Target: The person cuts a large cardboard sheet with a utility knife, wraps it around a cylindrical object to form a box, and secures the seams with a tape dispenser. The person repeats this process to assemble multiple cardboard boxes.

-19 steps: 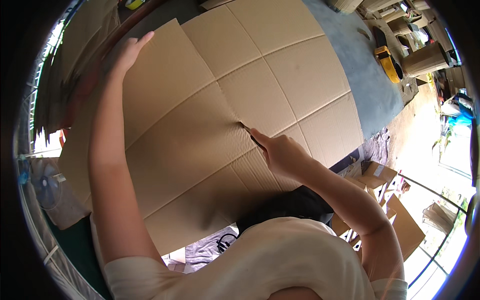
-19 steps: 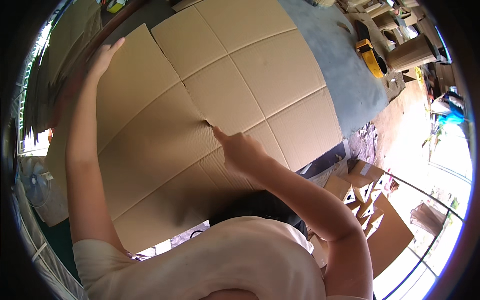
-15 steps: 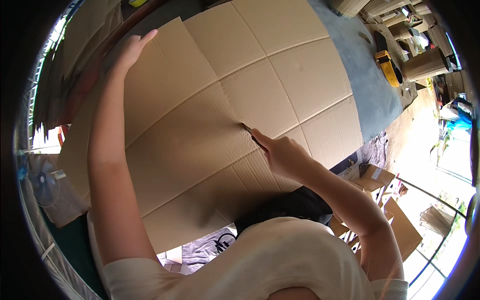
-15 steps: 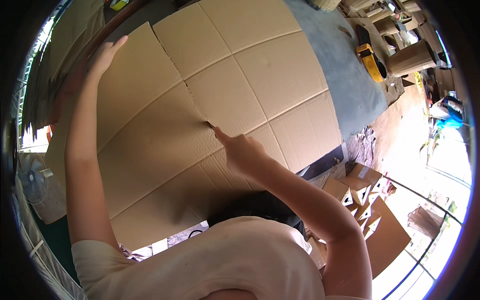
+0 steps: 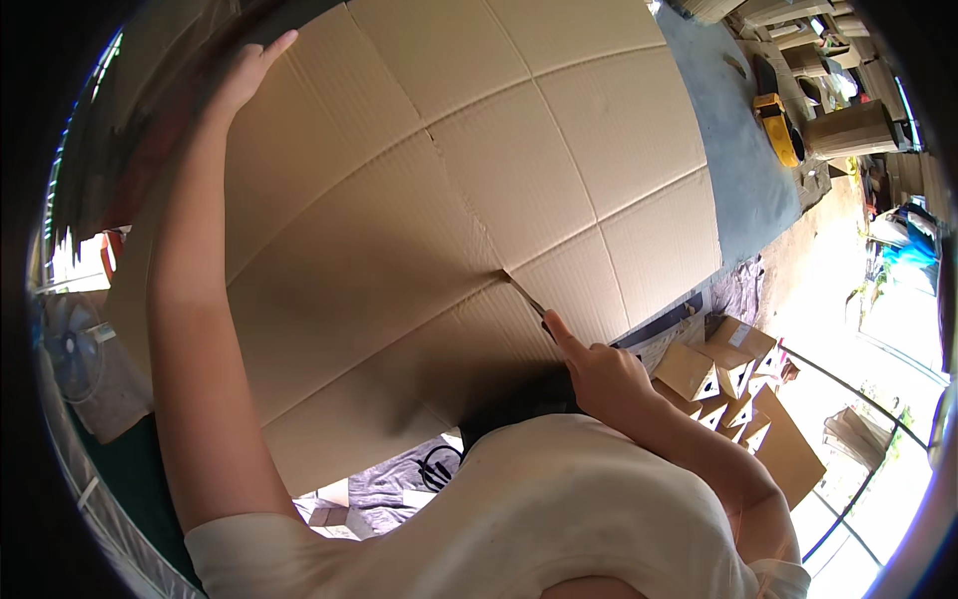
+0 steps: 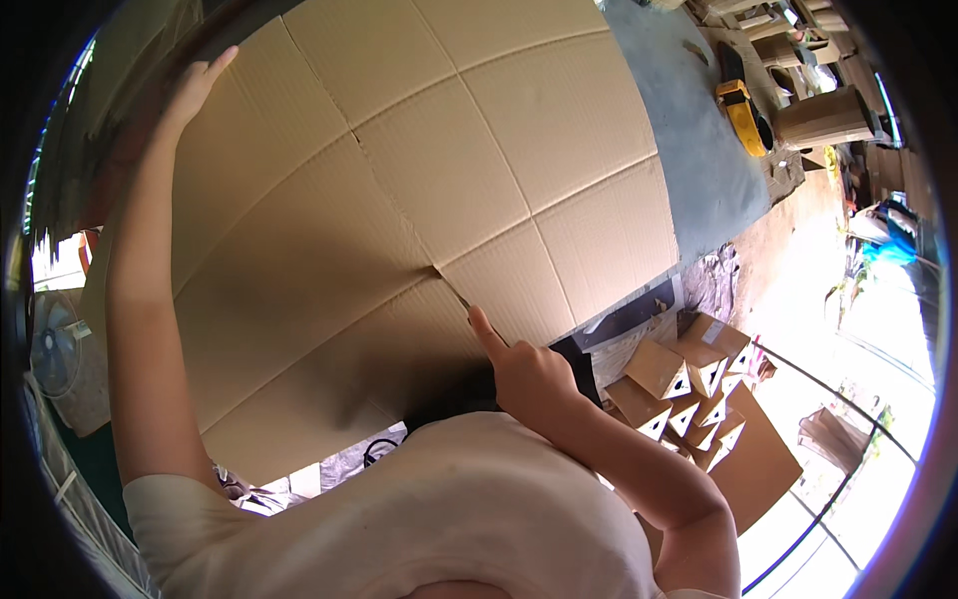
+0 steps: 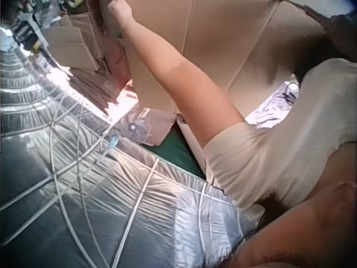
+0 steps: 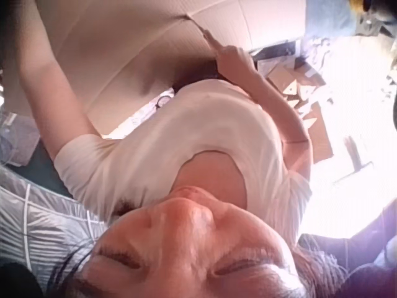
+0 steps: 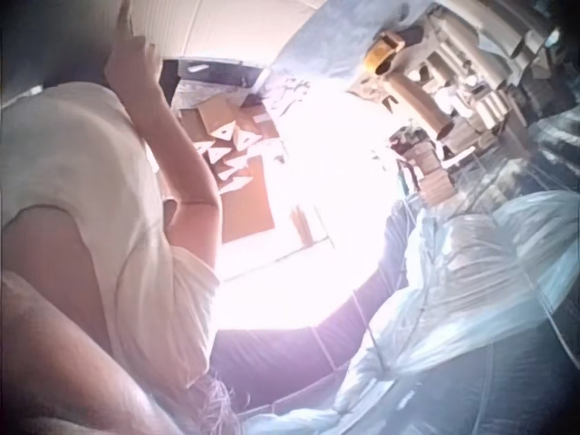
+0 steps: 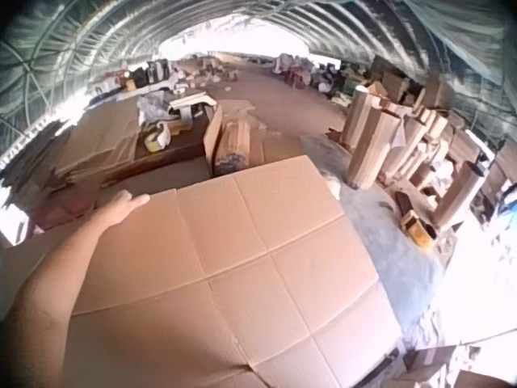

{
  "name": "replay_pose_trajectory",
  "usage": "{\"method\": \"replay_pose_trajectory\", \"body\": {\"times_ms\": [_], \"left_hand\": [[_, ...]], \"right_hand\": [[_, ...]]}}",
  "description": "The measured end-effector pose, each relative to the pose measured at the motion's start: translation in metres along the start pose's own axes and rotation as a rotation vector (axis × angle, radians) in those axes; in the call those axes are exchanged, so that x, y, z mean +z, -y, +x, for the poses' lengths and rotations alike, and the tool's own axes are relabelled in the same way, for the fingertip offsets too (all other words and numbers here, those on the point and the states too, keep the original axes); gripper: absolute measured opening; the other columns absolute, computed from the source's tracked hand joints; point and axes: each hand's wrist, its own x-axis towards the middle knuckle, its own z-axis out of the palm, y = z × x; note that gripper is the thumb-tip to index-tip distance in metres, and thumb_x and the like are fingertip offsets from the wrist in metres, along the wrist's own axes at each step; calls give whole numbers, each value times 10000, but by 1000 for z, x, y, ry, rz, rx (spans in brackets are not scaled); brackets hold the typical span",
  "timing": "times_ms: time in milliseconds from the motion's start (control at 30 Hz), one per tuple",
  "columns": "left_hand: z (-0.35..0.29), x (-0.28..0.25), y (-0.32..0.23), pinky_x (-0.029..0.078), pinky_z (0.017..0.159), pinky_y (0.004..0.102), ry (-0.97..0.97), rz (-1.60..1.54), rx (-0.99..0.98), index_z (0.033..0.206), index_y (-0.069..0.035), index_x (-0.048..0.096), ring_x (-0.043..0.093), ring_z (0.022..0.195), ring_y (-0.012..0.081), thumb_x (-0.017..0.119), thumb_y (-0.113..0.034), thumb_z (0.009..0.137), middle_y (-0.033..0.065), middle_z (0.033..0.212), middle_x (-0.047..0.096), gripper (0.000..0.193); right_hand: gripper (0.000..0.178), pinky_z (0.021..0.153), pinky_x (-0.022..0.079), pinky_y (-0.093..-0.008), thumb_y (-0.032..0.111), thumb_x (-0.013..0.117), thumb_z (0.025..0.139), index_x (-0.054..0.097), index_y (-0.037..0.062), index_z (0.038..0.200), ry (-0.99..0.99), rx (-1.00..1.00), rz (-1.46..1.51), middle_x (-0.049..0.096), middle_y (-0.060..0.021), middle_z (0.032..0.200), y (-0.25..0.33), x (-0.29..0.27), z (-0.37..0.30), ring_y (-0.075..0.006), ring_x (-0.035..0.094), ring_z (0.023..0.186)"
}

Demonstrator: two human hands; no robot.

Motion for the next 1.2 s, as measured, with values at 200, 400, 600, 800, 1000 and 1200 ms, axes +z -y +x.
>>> {"method": "replay_pose_trajectory", "body": {"times_ms": [200,400,600,800,1000,1200], "left_hand": [[8,1,4,413,727,343,-112,-19,57,758,30,593,527,667,204,352,-694,795,96,657,551,765],[-11,-12,1,415,685,342,-50,31,26,726,65,560,493,614,196,367,-685,797,88,602,505,778],[-11,-19,8,415,759,320,-13,-47,47,905,41,625,541,705,195,356,-621,847,96,713,601,717],[-9,-13,40,411,773,308,-58,-138,102,895,47,628,544,738,176,373,-609,848,82,751,616,706],[-17,-16,49,419,714,331,-126,-51,49,790,80,607,535,678,208,402,-656,802,133,666,567,764],[-15,-19,49,425,734,339,-144,93,8,772,108,608,576,733,269,374,-689,790,199,712,603,831]], "right_hand": [[623,502,465,-435,111,489,833,201,141,1384,-31,-47,-15,541,-172,545,1,-1,19,-328,577,508],[683,505,473,-417,87,510,789,185,141,1388,18,-3,-76,562,-173,596,0,13,7,-320,587,537],[637,512,463,-451,113,493,823,192,148,1383,98,45,-16,560,-174,588,-15,34,-21,-346,575,530],[772,500,501,-379,60,533,718,170,122,1396,110,-2,-50,596,-162,647,-18,36,-12,-298,615,573],[749,474,499,-378,90,532,736,182,131,1397,267,73,-114,598,-164,664,-23,43,-43,-286,619,575],[715,451,494,-369,90,487,779,153,153,1408,271,50,-116,584,-175,702,-30,48,-66,-267,608,553]]}}
